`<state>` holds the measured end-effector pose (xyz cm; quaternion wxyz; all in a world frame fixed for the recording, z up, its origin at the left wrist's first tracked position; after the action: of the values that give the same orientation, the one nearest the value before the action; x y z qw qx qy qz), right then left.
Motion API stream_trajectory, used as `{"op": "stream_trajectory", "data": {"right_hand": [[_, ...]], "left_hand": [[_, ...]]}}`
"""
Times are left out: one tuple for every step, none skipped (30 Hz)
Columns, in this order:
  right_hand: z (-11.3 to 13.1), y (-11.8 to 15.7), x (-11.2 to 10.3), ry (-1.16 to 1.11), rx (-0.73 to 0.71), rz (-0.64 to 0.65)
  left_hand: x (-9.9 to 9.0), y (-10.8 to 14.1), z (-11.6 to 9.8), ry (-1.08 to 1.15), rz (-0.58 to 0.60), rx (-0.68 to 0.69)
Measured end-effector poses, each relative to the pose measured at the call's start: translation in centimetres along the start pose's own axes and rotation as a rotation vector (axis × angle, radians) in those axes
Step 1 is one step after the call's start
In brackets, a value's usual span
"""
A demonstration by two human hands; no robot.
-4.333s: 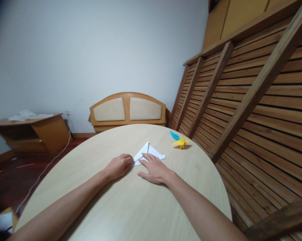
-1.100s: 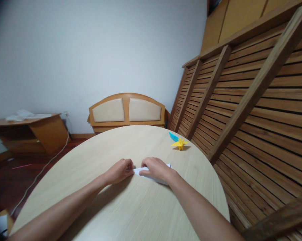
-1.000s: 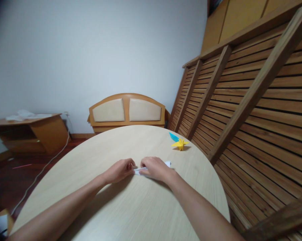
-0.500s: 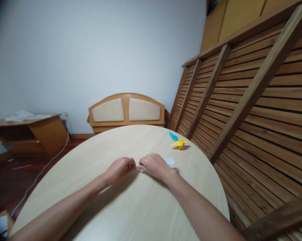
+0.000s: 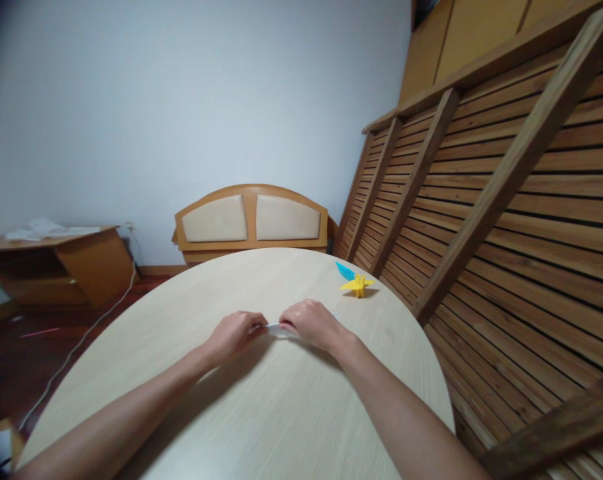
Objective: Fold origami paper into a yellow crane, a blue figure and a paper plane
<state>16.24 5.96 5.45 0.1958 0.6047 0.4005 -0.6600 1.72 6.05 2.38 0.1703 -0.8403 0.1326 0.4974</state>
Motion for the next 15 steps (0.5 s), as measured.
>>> {"op": "stream_trajectory", "data": {"right_hand": [[-0.4, 0.2, -0.1, -0.015, 0.004, -0.003], [-0.9, 0.4, -0.2, -0.028, 0.01, -0.006], [-1.5, 0.6, -0.4, -0.04, 0.018, -0.008], [-2.1, 0.9, -0.5, -0.054, 0.027, -0.013], [-2.7, 1.1, -0.6, -0.069, 0.033, -0.02], [-3.4, 1.4, -0.8, -0.087, 0.043, -0.03], [-3.9, 1.6, -0.9, -0.103, 0.058, -0.042], [-4.5, 1.8, -1.0, -0.116, 0.074, -0.055], [-5.0, 2.0, -1.1, -0.128, 0.093, -0.071], [-5.5, 2.2, -1.1, -0.142, 0.11, -0.087], [-5.9, 2.3, -1.1, -0.158, 0.122, -0.104], [-6.2, 2.5, -1.1, -0.178, 0.131, -0.121], [-6.5, 2.7, -1.0, -0.198, 0.136, -0.137], [-6.8, 2.8, -0.9, -0.215, 0.14, -0.153], [-7.1, 2.9, -0.8, -0.228, 0.144, -0.168]], "left_hand": [[-0.1, 0.0, 0.3, 0.008, 0.003, -0.026], [-0.2, 0.0, 0.5, 0.022, 0.012, -0.047], [-0.3, 0.0, 0.7, 0.039, 0.024, -0.061], [-0.4, 0.0, 0.9, 0.059, 0.036, -0.071], [-0.5, 0.0, 1.0, 0.078, 0.044, -0.076], [-0.6, 0.0, 1.1, 0.097, 0.049, -0.081], [-0.6, -0.1, 1.2, 0.115, 0.052, -0.09], [-0.6, -0.1, 1.4, 0.133, 0.056, -0.101], [-0.5, -0.2, 1.5, 0.154, 0.062, -0.111], [-0.4, -0.2, 1.6, 0.175, 0.069, -0.122], [-0.3, -0.3, 1.6, 0.195, 0.077, -0.13], [-0.2, -0.3, 1.7, 0.211, 0.083, -0.134], [-0.2, -0.3, 1.7, 0.223, 0.087, -0.131], [-0.2, -0.3, 1.7, 0.229, 0.09, -0.126], [-0.2, -0.3, 1.7, 0.231, 0.096, -0.119]]}}
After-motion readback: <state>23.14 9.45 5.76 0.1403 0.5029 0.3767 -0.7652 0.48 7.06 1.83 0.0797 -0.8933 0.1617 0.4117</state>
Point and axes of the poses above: each hand's wrist, its own y-axis away from the middle knuckle, its own x-axis out of the palm, z = x × y, the point moved 7 cm from there along -y, towards the middle knuckle, and after that the axes turned 9 degrees about y, right-handed, at the moved point
